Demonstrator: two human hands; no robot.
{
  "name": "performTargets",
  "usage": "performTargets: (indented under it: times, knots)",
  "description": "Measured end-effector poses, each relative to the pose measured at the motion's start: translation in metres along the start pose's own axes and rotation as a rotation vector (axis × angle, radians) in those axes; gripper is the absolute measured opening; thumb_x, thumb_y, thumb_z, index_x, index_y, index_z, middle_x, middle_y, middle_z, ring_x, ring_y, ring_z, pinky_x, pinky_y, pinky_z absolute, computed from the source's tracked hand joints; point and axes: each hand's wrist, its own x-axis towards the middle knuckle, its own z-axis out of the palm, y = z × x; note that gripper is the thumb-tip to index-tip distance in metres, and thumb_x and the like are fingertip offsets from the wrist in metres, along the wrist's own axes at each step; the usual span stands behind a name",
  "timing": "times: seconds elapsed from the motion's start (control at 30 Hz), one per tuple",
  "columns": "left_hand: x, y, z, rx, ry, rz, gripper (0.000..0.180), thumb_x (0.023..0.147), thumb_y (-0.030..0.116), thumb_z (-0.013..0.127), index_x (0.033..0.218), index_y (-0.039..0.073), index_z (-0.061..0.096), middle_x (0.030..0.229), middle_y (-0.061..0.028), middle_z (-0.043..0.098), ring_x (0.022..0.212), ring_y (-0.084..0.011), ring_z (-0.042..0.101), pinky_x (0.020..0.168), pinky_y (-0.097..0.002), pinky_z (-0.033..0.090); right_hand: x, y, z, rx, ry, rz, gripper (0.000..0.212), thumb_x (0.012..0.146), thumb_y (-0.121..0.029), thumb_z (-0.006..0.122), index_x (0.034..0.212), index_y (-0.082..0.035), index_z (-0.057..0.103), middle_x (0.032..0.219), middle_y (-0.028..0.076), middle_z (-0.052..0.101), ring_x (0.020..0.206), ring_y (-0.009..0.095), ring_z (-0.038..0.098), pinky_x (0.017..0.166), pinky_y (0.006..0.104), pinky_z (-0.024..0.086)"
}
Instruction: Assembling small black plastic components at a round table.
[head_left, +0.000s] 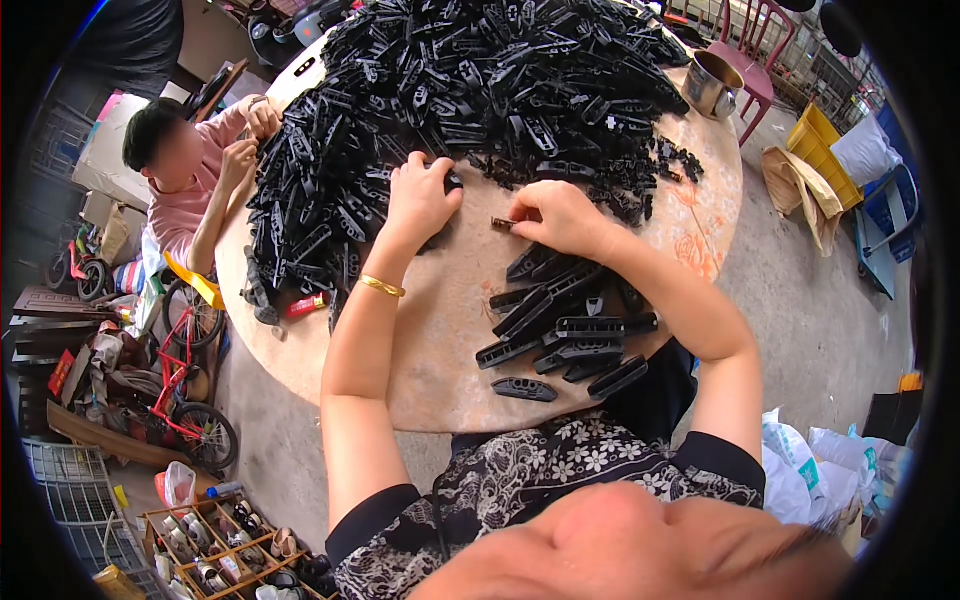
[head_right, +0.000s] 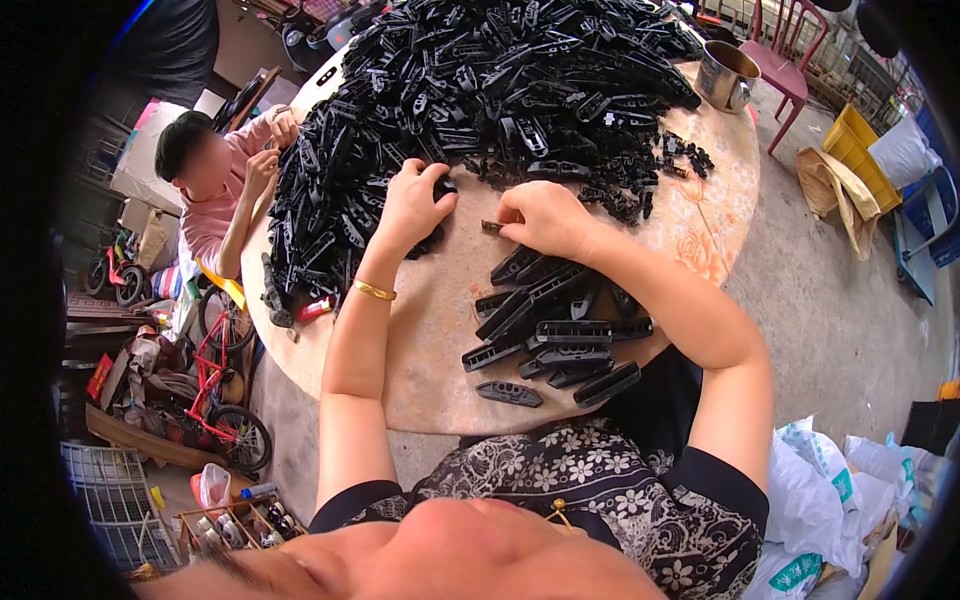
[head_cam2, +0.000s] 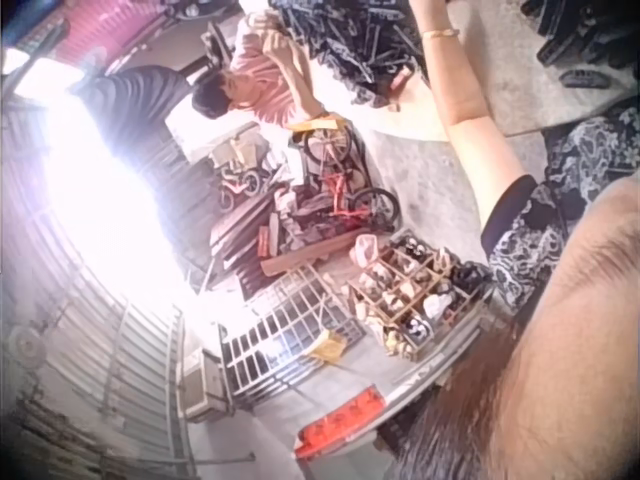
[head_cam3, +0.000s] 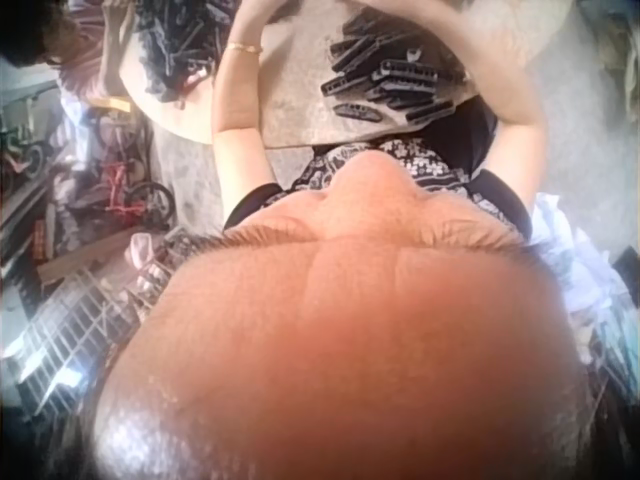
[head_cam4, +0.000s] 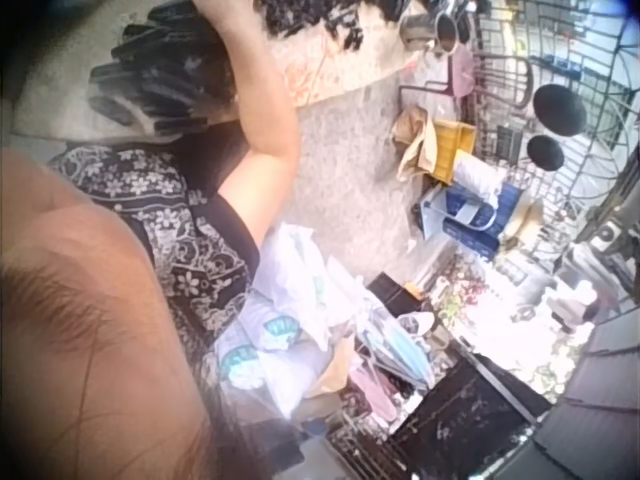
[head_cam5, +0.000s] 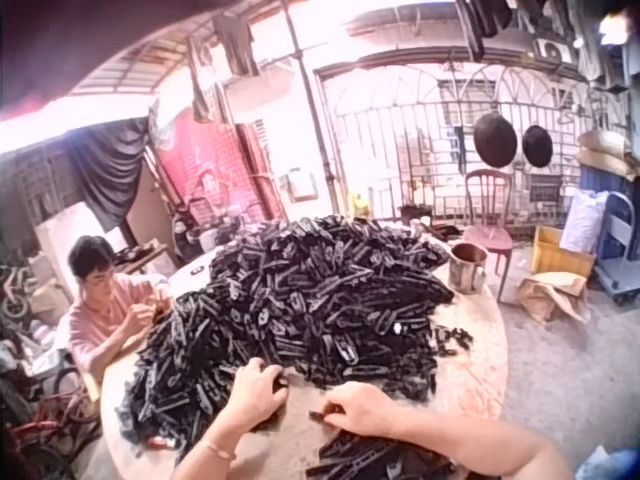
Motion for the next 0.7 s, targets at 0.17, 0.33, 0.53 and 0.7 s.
performTargets:
  times: [0.17, 0.33, 0.53, 0.7]
  knots:
    - [-0.007, 0.008, 0.005, -0.003, 0.067, 0.15, 0.036, 0.07, 0.017, 0.075, 0.101, 0.005, 0.06, 0.113, -0.0158, 0.053, 0.106, -0.033, 0.049, 0.089, -0.0424, 0.041, 0.003, 0.002, 0.001, -0.074, -0.053, 0.034, 0.021, 0.071, -0.023, 0.07, 0.081, -0.005, 0.068, 0.078, 0.01, 0.065, 0.078, 0.027, 0.063, 0.07, 0.0371, 0.05]
    - [-0.009, 0.03, 0.006, -0.145, 0.115, 0.113, 0.031, 0.073, 0.02, 0.074, 0.093, 0.005, 0.056, 0.088, -0.0143, 0.062, 0.085, -0.0318, 0.06, 0.077, -0.0403, 0.046, 0.005, 0.0, 0.003, -0.121, -0.091, 0.012, 0.02, 0.072, -0.022, 0.068, 0.083, -0.005, 0.069, 0.08, 0.01, 0.065, 0.082, 0.029, 0.063, 0.073, 0.0381, 0.049]
    - [-0.011, 0.042, 0.001, -0.357, 0.218, 0.073, 0.031, 0.084, 0.022, 0.065, 0.101, 0.001, 0.049, 0.085, -0.0202, 0.061, 0.078, -0.0385, 0.06, 0.071, -0.0435, 0.047, -0.002, -0.002, -0.005, -0.09, -0.077, -0.053, 0.018, 0.072, -0.018, 0.066, 0.083, -0.004, 0.065, 0.08, 0.011, 0.064, 0.08, 0.031, 0.063, 0.072, 0.0392, 0.049]
    - [-0.014, 0.044, 0.004, -0.493, 0.073, 0.094, 0.031, 0.088, 0.019, 0.06, 0.109, 0.0, 0.05, 0.09, -0.0174, 0.061, 0.084, -0.0292, 0.06, 0.075, -0.0374, 0.046, -0.007, -0.013, -0.03, 0.266, 0.169, -0.068, 0.015, 0.073, -0.009, 0.07, 0.084, -0.001, 0.063, 0.076, 0.01, 0.063, 0.065, 0.019, 0.062, 0.06, 0.029, 0.049]
